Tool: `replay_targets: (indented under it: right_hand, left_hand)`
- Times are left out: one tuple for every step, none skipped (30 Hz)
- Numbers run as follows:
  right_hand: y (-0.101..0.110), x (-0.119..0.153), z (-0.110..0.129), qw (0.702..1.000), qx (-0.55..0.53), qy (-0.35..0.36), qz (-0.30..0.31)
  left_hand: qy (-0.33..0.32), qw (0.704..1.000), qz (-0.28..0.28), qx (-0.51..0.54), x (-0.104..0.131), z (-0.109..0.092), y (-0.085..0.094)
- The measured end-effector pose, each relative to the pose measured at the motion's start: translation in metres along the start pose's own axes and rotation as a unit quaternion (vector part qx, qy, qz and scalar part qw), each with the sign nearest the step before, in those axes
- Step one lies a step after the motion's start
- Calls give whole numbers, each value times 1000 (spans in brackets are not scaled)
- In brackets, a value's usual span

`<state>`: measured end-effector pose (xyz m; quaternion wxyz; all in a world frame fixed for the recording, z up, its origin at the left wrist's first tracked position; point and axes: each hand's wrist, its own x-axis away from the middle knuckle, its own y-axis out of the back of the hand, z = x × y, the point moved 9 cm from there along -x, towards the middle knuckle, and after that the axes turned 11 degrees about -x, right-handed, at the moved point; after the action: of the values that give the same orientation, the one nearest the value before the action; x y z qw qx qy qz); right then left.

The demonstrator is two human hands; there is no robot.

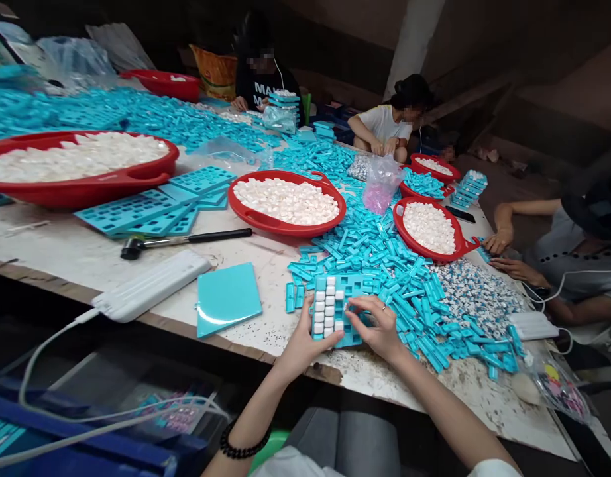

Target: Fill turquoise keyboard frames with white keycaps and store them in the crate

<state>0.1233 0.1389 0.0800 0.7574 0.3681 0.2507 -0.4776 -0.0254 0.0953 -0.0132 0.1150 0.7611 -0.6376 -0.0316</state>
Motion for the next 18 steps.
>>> replay_targets:
  right_hand:
    - [-1, 0, 0, 1000, 3, 0, 4]
    - [-1, 0, 0, 1000, 7, 0, 6]
    - [-2, -1, 0, 1000, 11, -1, 7]
    - [-2, -1, -1, 1000, 14, -4, 9]
    - [-3, -1, -1, 1000, 16, -9, 13]
    - [-3, -1, -2, 1000, 16, -15, 17]
    - [-4, 0, -3, 999, 16, -20, 22]
    - [-5, 0, -4, 999, 15, -25, 26]
    - [-6, 1, -5, 999, 14, -28, 29]
    - [-7, 1, -5, 999, 13, -32, 31]
    - [-8, 2, -6, 999, 14, -36, 32]
    - [-9, 3, -6, 999, 16, -40, 32]
    - [-10, 4, -6, 998, 18, -42, 33]
    - [-10, 4, -6, 998, 21, -44, 32]
    - [-11, 5, -6, 998, 22, -42, 30]
    - [-11, 5, -5, 999, 23, -40, 26]
    - [-11, 5, -4, 999, 22, -37, 21]
    - [-11, 5, -4, 999, 21, -35, 14]
  left_hand:
    - [-1, 1000, 4, 5, 1, -2, 0]
    - [-4, 1000, 6, 10, 1, -3, 0]
    - [-7, 1000, 9, 16, 1, -4, 0]
    - [-9, 1000, 12, 23, 1, -5, -1]
    - [-10, 999, 16, 32, 1, -4, -1]
    - [-8, 999, 19, 43, 1, -2, -2]
    - [-7, 998, 21, 53, 0, 1, -2]
    - [-6, 998, 20, 61, 0, 3, -2]
    - [-7, 998, 17, 64, -1, 5, -1]
    - [-9, 998, 13, 62, -2, 7, -1]
    - [-13, 998, 9, 58, -2, 7, 0]
    - [-16, 999, 5, 51, -2, 7, 0]
    - [-18, 999, 3, 44, -2, 6, 1]
    - [-18, 999, 1, 38, -1, 5, 1]
    - [-18, 999, 0, 32, -1, 3, 1]
    - [-19, 999, 0, 28, 0, 1, 1]
    - [-19, 999, -1, 26, 1, 0, 1]
    - [-19, 1000, -1, 25, 1, -2, 0]
